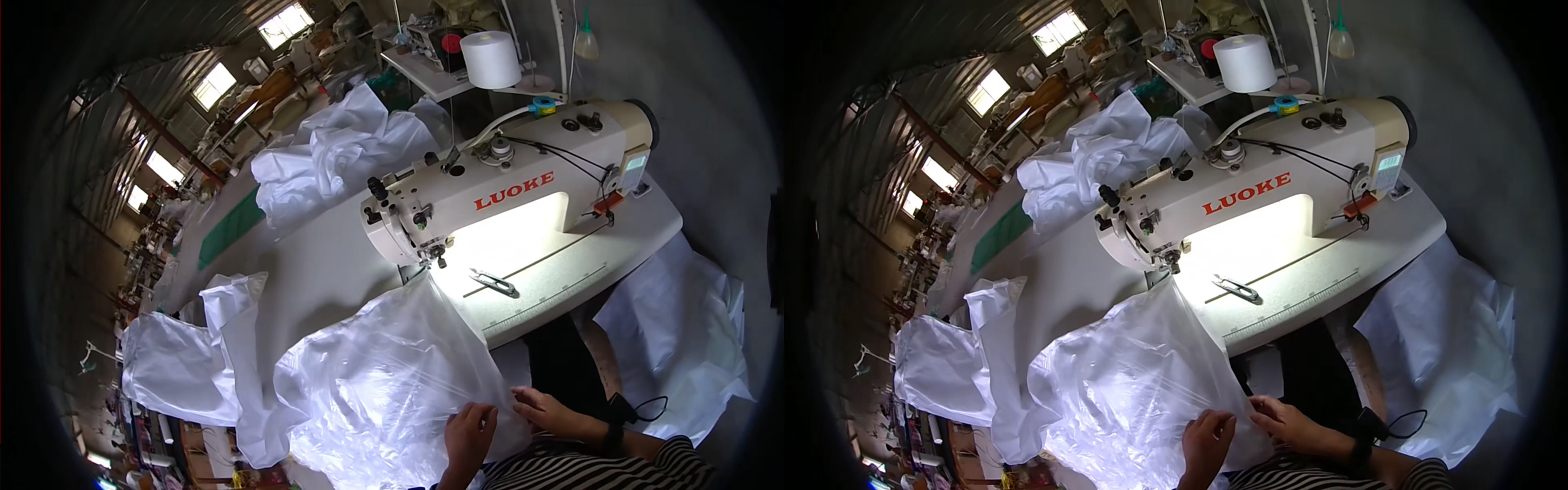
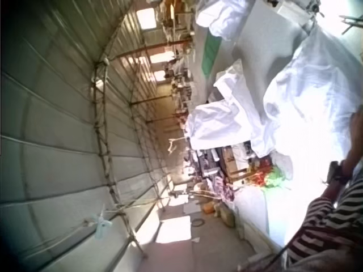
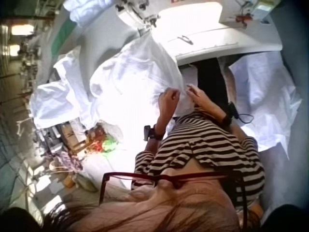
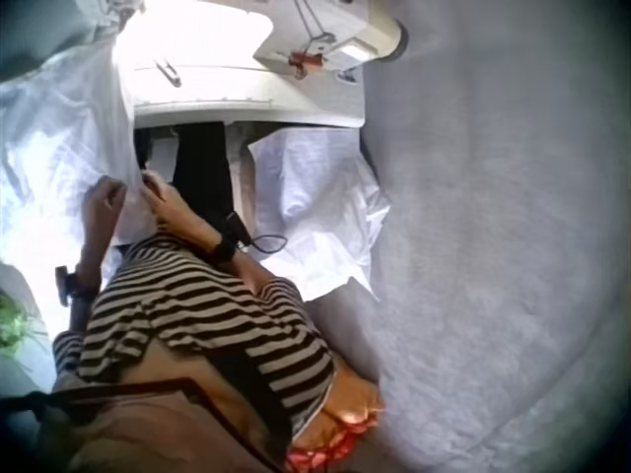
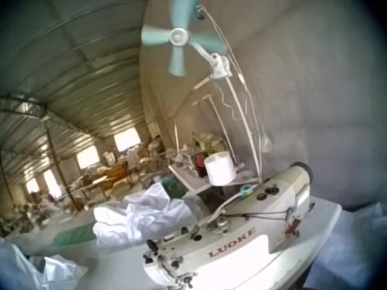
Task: The recorder is sewing large white plastic or fabric bags using an industrial sewing machine.
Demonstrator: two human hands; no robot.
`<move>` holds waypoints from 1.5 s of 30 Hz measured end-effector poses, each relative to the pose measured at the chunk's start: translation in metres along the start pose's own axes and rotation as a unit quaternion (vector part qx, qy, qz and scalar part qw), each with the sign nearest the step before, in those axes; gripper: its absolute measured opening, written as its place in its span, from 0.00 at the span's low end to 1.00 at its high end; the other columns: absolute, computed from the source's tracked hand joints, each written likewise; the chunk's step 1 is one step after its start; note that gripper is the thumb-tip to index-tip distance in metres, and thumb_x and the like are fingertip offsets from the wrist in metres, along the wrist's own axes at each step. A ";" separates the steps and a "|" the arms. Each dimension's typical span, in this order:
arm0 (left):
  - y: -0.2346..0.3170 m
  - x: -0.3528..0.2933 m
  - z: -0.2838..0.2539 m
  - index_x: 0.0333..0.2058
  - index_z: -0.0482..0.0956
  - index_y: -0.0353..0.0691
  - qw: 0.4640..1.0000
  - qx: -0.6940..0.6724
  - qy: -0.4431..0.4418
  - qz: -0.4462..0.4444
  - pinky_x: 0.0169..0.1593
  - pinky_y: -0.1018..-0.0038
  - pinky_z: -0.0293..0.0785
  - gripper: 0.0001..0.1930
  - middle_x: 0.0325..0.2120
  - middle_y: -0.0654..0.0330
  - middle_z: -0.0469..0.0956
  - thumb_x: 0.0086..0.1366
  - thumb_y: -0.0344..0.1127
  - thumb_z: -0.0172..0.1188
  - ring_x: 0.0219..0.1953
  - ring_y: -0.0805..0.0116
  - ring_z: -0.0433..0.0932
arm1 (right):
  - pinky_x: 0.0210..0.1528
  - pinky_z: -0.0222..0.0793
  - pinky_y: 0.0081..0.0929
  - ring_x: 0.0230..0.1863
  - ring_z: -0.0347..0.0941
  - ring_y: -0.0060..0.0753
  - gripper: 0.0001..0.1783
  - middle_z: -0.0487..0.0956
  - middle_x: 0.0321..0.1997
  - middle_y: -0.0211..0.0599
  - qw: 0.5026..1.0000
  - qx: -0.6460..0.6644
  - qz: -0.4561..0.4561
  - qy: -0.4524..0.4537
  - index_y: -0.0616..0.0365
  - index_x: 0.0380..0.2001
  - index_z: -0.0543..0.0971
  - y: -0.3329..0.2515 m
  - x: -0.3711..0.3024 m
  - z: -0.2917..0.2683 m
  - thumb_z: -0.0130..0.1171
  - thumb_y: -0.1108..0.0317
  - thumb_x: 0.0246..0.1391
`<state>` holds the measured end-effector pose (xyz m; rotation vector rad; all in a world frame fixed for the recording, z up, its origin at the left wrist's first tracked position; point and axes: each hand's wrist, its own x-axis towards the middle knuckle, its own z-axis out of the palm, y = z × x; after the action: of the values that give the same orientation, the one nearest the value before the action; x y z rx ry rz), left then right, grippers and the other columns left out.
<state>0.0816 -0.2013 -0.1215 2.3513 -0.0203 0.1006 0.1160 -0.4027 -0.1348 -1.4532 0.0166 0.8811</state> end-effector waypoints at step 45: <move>-0.155 0.254 -0.130 0.68 0.59 0.50 0.967 0.230 0.102 -0.034 0.68 0.34 0.44 0.32 0.71 0.60 0.55 0.69 0.51 0.54 0.72 0.51 0.52 | 0.43 0.77 0.33 0.38 0.80 0.41 0.36 0.81 0.41 0.42 0.951 -0.029 -0.303 0.051 0.62 0.64 0.62 0.009 0.112 0.029 0.64 0.59 0.58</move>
<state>0.3330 0.0038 -0.1203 2.7895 0.2051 0.3462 0.1753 -0.3225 -0.1949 -1.4370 -0.3640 0.3031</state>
